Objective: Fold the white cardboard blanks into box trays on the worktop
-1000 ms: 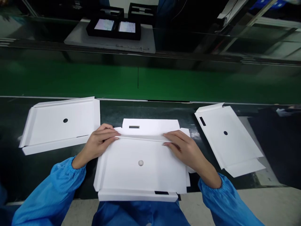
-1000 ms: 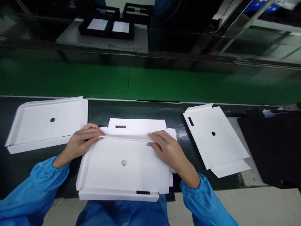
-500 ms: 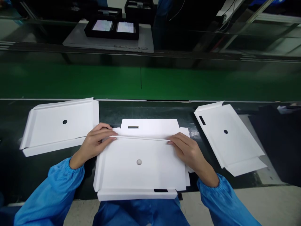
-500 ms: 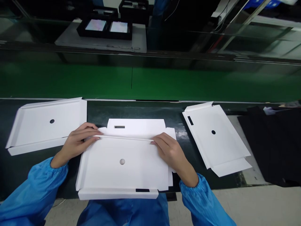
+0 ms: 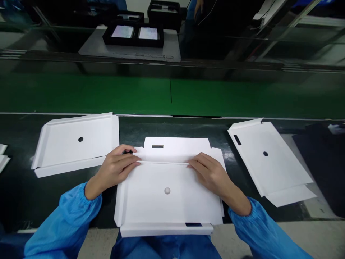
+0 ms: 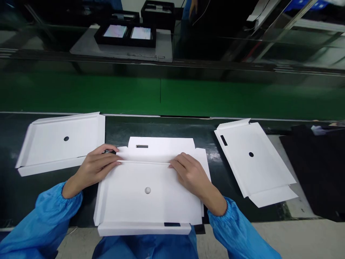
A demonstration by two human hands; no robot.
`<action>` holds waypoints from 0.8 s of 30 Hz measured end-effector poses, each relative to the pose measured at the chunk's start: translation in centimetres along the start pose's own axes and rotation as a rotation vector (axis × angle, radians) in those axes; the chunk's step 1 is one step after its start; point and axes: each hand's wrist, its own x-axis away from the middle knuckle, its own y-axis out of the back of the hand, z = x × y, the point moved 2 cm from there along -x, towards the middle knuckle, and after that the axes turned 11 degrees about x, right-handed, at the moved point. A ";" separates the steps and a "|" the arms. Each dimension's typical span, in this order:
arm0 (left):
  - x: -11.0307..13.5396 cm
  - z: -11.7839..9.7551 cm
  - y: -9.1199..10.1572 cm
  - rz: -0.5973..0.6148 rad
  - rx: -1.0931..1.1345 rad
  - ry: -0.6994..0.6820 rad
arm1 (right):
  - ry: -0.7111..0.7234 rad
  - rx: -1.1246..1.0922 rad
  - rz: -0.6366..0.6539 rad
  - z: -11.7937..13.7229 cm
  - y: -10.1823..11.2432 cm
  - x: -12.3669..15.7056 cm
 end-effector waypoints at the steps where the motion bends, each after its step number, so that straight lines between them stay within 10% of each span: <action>1: 0.0 0.0 -0.1 -0.002 -0.020 -0.010 | 0.006 0.013 0.005 -0.1 0.1 0.0; 18: 0.2 -1.2 -1.3 -0.123 -0.130 -0.055 | 0.153 0.027 0.050 3.8 -2.7 -7.1; 24: 0.7 -0.9 -0.8 -0.129 -0.110 -0.050 | 0.081 0.027 0.024 2.6 -1.4 -5.5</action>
